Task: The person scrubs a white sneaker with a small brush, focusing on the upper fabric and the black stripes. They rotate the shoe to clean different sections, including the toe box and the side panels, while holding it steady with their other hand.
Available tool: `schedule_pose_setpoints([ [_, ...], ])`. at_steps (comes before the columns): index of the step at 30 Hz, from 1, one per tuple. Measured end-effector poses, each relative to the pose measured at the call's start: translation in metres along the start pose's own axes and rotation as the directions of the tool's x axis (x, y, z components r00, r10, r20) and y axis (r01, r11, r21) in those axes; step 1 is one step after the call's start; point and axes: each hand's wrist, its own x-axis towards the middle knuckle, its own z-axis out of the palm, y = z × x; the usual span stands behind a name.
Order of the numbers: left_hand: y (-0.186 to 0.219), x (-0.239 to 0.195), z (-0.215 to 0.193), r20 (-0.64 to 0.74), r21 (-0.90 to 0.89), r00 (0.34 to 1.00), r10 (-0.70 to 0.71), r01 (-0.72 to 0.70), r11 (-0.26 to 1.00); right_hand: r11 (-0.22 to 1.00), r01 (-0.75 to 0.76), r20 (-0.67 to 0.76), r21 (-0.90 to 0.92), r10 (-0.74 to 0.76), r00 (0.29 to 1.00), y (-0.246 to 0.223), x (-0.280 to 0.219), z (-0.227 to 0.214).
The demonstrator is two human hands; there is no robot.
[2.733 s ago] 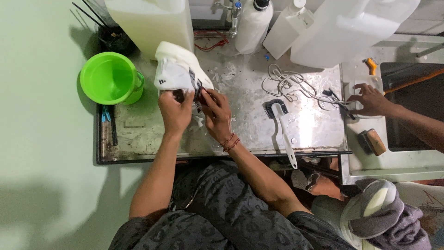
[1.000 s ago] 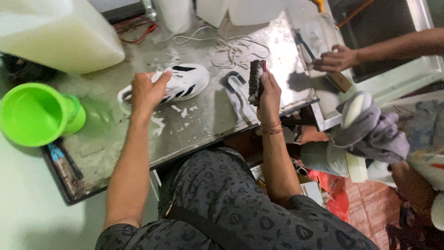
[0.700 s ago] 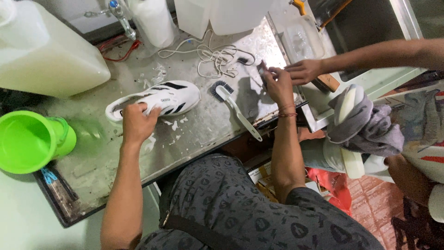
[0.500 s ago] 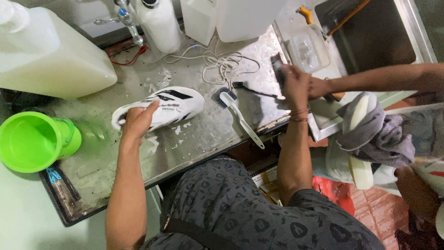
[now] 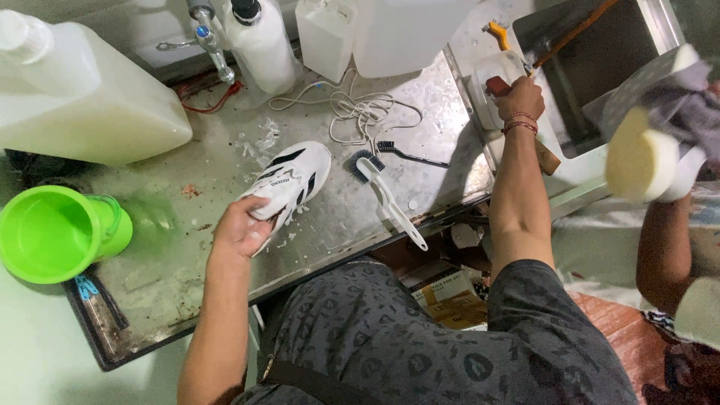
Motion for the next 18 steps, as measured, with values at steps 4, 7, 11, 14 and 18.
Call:
schedule_pose_setpoints([
  [4, -0.003, 0.023, -0.015, 0.049, -0.018, 0.998, 0.032, -0.031, 0.999, 0.996, 0.067, -0.097, 0.061, -0.061, 0.993, 0.009, -0.008, 0.011],
  [7, -0.012, 0.041, -0.023, 0.036, 0.088, 0.999, 0.04, -0.043, 0.995, 0.994, 0.053, -0.038, 0.098, -0.049, 0.998, 0.001, -0.03, -0.016],
  [11, -0.02, 0.05, -0.023, -0.012, 0.134, 0.989, 0.146, -0.143, 0.981, 0.895, -0.056, -0.003, 0.443, 0.064, 0.998, 0.008, -0.036, -0.033],
  [14, -0.019, 0.031, -0.005, 0.027, 0.039, 0.985, 0.172, -0.173, 0.984, 0.712, -0.189, 0.078, 0.676, 0.186, 0.979, -0.001, -0.065, -0.048],
  [18, -0.032, 0.028, -0.021, 0.063, -0.107, 0.953, 0.297, -0.289, 0.951, 0.239, -0.204, 0.194, 0.949, 0.066, 0.979, 0.005, -0.106, -0.007],
])
